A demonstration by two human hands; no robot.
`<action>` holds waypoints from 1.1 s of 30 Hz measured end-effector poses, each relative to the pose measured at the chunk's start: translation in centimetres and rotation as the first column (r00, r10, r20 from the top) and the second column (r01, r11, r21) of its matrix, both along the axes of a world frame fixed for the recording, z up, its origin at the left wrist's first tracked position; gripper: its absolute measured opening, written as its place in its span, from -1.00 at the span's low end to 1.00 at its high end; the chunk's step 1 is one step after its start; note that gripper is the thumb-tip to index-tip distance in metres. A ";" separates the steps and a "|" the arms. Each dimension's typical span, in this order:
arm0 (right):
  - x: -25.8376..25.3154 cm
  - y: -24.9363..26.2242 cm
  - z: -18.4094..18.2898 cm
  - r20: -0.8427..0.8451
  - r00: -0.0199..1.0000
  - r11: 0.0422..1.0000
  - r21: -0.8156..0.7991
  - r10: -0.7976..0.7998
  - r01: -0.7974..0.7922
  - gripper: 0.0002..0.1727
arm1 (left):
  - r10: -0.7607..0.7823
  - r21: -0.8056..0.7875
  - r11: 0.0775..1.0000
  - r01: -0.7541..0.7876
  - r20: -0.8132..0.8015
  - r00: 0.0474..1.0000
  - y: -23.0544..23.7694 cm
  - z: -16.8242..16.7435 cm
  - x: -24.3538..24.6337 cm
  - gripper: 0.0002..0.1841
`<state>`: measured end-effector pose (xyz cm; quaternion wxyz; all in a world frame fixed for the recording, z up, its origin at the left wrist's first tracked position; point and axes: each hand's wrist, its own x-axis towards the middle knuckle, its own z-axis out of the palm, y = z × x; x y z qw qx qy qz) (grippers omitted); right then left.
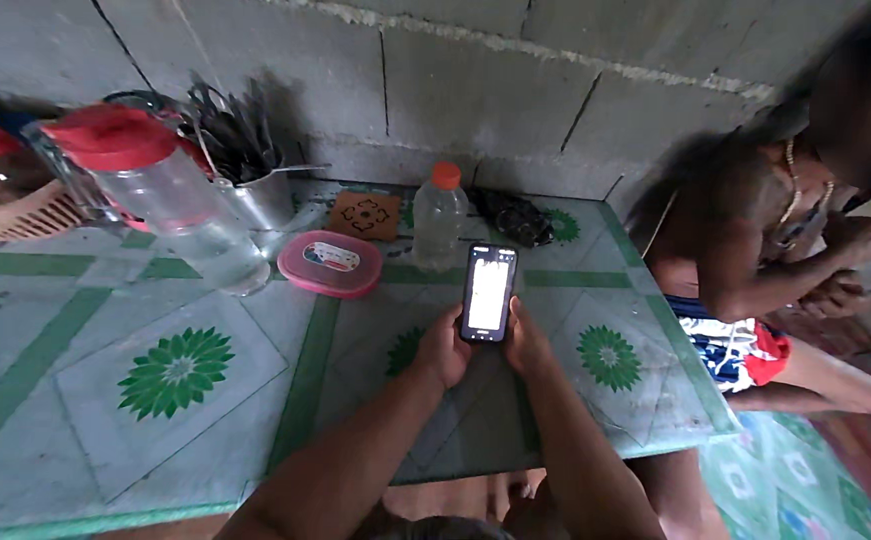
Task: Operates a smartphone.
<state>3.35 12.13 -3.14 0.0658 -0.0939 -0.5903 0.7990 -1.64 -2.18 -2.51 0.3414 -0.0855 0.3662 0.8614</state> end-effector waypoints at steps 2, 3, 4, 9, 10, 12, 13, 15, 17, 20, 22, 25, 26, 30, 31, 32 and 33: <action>0.0 -0.1 0.3 0.024 1.000 1.000 0.021 -0.017 0.016 -0.28 | -0.013 0.007 1.000 0.013 -0.018 1.000 -0.1 0.0 0.0 -0.51; 0.0 -0.3 0.7 0.045 0.999 0.999 0.034 -0.023 0.021 -0.27 | -0.018 0.008 1.000 0.019 -0.028 0.999 -0.2 0.0 0.0 -0.50; -0.1 -0.4 1.1 0.057 0.998 0.999 0.048 -0.023 0.021 -0.24 | -0.018 0.008 1.000 0.019 -0.034 0.999 -0.2 0.0 0.1 -0.50; -0.4 0.0 0.9 0.033 0.999 0.997 0.072 0.018 -0.021 -0.11 | -0.021 0.010 1.000 0.022 -0.043 0.999 -0.2 0.1 0.0 -0.51; -0.4 0.0 0.9 0.026 1.000 0.997 0.070 0.018 -0.020 -0.11 | -0.023 0.009 1.000 0.024 -0.037 0.999 -0.2 0.1 0.0 -0.50; -0.3 0.0 0.8 0.021 1.000 0.997 0.067 0.021 -0.023 -0.08 | -0.029 0.012 1.000 0.029 -0.034 0.999 -0.2 0.1 0.0 -0.49; -0.4 0.0 0.8 0.022 0.999 0.997 0.073 0.027 -0.028 -0.06 | -0.031 0.012 0.999 0.032 -0.038 0.999 -0.2 0.1 0.0 -0.48; -0.5 0.1 0.9 0.023 0.999 0.995 0.092 0.041 -0.043 -0.04 | -0.028 0.004 1.000 0.028 -0.041 0.999 -0.2 0.2 0.0 -0.48; -0.5 0.2 1.0 0.020 0.998 0.993 0.101 0.058 -0.060 -0.06 | -0.024 -0.005 1.000 0.024 -0.037 0.999 -0.2 0.2 -0.1 -0.50; -0.4 0.1 1.0 0.010 0.998 0.993 0.104 0.055 -0.056 -0.11 | -0.015 0.005 1.000 0.016 -0.041 0.999 -0.1 -0.1 -0.1 -0.55; -0.4 0.1 1.0 0.006 0.999 0.995 0.088 0.051 -0.051 -0.13 | -0.018 0.011 1.000 0.019 -0.045 0.999 -0.1 -0.3 -0.2 -0.55; -0.4 0.0 1.2 0.002 0.999 0.997 0.069 0.045 -0.045 -0.14 | -0.015 0.018 1.000 0.016 -0.040 0.999 0.0 -0.4 -0.1 -0.54; -0.4 0.0 1.2 0.003 0.999 0.997 0.066 0.043 -0.044 -0.14 | -0.014 0.018 1.000 0.015 -0.039 0.999 0.0 -0.3 -0.1 -0.53; -0.5 0.0 1.1 0.020 0.999 0.997 0.069 0.039 -0.040 -0.10 | -0.016 0.016 1.000 0.016 -0.033 0.999 -0.1 -0.1 -0.1 -0.51; -0.5 0.0 1.0 0.019 0.999 0.997 0.070 0.042 -0.043 -0.10 | -0.016 0.019 1.000 0.017 -0.038 0.999 -0.1 -0.1 -0.1 -0.51; -0.4 0.0 1.0 0.018 0.999 0.997 0.069 0.043 -0.044 -0.11 | -0.019 0.023 1.000 0.020 -0.045 0.999 -0.1 -0.2 -0.1 -0.51; -0.4 0.0 1.0 0.015 0.999 0.997 0.066 0.042 -0.043 -0.11 | -0.022 0.024 0.999 0.023 -0.050 0.999 -0.1 -0.2 -0.1 -0.51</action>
